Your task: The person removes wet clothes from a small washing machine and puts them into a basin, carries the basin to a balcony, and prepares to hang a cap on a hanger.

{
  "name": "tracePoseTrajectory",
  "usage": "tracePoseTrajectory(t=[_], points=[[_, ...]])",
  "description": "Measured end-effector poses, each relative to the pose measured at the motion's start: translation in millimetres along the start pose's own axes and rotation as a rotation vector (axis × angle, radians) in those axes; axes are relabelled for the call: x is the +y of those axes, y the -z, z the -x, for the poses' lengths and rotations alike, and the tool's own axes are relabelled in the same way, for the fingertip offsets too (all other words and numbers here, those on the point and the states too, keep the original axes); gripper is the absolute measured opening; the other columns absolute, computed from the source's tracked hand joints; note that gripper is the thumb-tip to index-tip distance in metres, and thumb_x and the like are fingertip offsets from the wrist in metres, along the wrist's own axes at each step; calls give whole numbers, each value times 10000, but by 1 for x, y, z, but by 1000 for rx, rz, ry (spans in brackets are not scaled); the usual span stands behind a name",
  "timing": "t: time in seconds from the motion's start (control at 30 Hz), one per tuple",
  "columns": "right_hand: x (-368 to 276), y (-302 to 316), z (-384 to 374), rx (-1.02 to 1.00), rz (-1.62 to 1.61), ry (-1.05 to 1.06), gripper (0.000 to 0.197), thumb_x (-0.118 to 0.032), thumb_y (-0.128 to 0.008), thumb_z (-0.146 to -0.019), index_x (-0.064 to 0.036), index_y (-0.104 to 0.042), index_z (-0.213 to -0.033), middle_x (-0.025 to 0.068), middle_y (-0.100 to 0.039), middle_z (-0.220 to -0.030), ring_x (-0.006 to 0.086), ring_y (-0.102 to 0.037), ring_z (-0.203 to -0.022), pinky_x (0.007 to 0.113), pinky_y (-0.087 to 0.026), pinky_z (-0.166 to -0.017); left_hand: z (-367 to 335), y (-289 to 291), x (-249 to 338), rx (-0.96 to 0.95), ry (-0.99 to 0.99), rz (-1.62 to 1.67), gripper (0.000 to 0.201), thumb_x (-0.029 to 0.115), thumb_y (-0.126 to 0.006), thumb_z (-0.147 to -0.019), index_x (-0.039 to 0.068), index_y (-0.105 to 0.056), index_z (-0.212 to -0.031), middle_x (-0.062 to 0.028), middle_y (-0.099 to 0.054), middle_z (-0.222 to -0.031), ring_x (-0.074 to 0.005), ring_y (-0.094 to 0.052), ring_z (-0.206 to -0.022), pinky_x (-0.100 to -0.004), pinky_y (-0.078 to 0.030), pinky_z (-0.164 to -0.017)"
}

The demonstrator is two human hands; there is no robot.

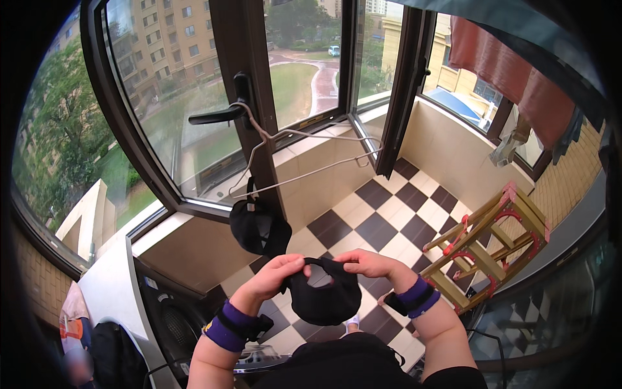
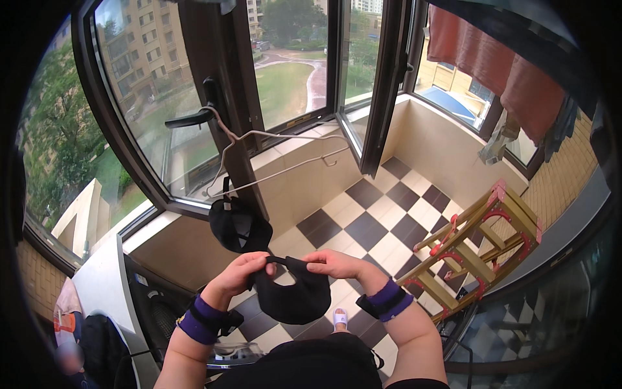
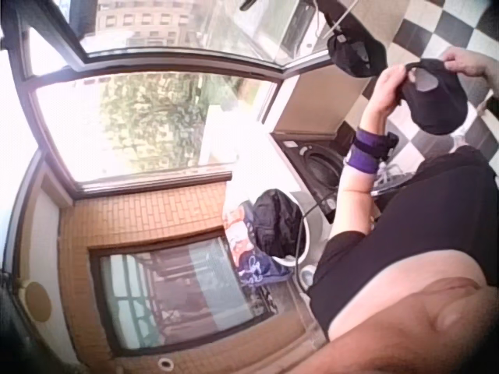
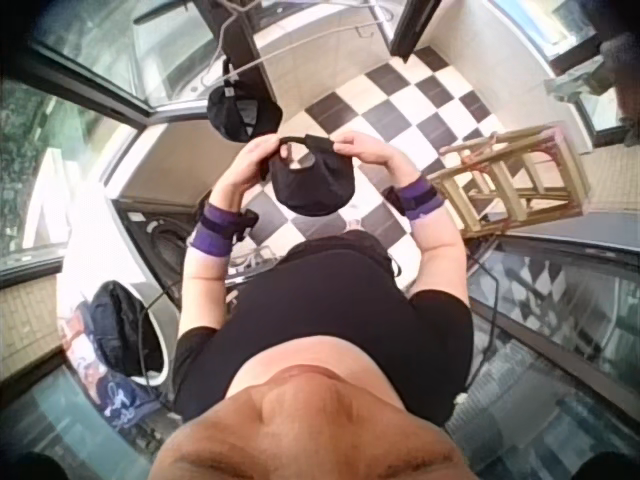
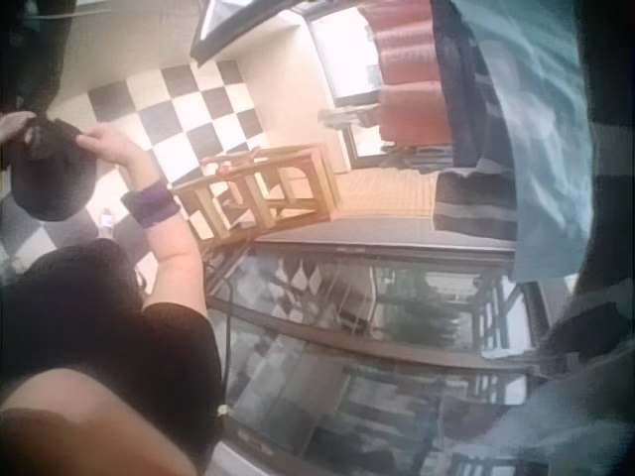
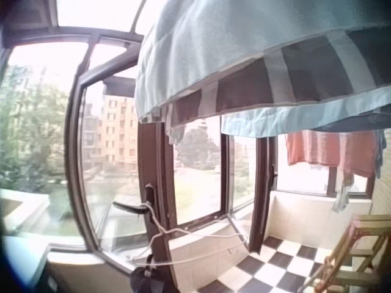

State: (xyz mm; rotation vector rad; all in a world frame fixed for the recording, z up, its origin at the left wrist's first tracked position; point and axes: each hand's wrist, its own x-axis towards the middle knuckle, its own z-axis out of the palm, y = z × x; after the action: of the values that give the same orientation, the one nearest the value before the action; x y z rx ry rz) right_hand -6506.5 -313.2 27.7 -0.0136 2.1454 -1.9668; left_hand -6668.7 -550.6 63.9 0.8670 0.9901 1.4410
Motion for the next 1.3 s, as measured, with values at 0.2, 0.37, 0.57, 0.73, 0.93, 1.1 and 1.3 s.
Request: tracePoseTrajectory(t=[0.2,0.37,0.57,0.73,0.93,1.1,1.3], points=[[-41,52,6,-1,-85,141,233,-131,-599,-926,-43,-576,-1141,36,-649,-1026,115,-599,-927,262,-479,-850,-80,-40,14,14,-26,-298,269,255,-494,-1007,30,-641,-1023,-4,-643,-978,-68,-555,-932,-221,-425,-880],[-74,107,15,143,-185,232,167,-109,-673,-881,-43,-608,-1020,-8,-643,-895,58,-588,-820,208,-477,-747,-128,-58,35,353,-243,-598,164,148,-613,-922,27,-615,-1032,-34,-626,-905,-106,-562,-858,-255,-452,-774],[-104,149,12,132,88,284,198,-111,-701,-856,-10,-638,-1014,-15,-641,-884,55,-590,-809,206,-475,-741,-171,-68,69,839,-949,-1355,342,30,-632,-811,53,-597,-1150,-121,-585,-1136,-312,-551,-1072,-403,-412,-980],[-123,174,0,83,106,289,198,-129,-701,-862,-10,-645,-1009,-23,-639,-850,43,-581,-772,194,-463,-708,-192,-53,58,799,-848,-1406,329,37,-603,-833,76,-598,-1159,-112,-604,-1101,-306,-552,-1096,-457,-370,-1046],[-130,188,-26,-3,-69,253,136,-110,-679,-856,-40,-628,-961,-42,-613,-815,35,-566,-754,180,-450,-692,-192,-44,57,800,-781,-1349,243,32,-582,-851,84,-624,-1085,-90,-620,-1008,-287,-581,-1013,-465,-365,-1049],[-102,206,-54,-106,-202,238,132,-106,-621,-859,-22,-623,-960,9,-624,-837,78,-584,-795,206,-456,-753,-197,-45,57,785,-784,-1285,151,19,-572,-871,69,-637,-997,-74,-622,-907,-274,-597,-926,-461,-368,-1042],[-83,212,-79,-202,-285,147,131,-125,-595,-865,-30,-618,-952,25,-613,-854,104,-575,-828,228,-448,-803,-199,-42,54,815,-772,-1290,134,10,-581,-867,66,-638,-975,-73,-614,-885,-264,-596,-895,-465,-361,-1050]])
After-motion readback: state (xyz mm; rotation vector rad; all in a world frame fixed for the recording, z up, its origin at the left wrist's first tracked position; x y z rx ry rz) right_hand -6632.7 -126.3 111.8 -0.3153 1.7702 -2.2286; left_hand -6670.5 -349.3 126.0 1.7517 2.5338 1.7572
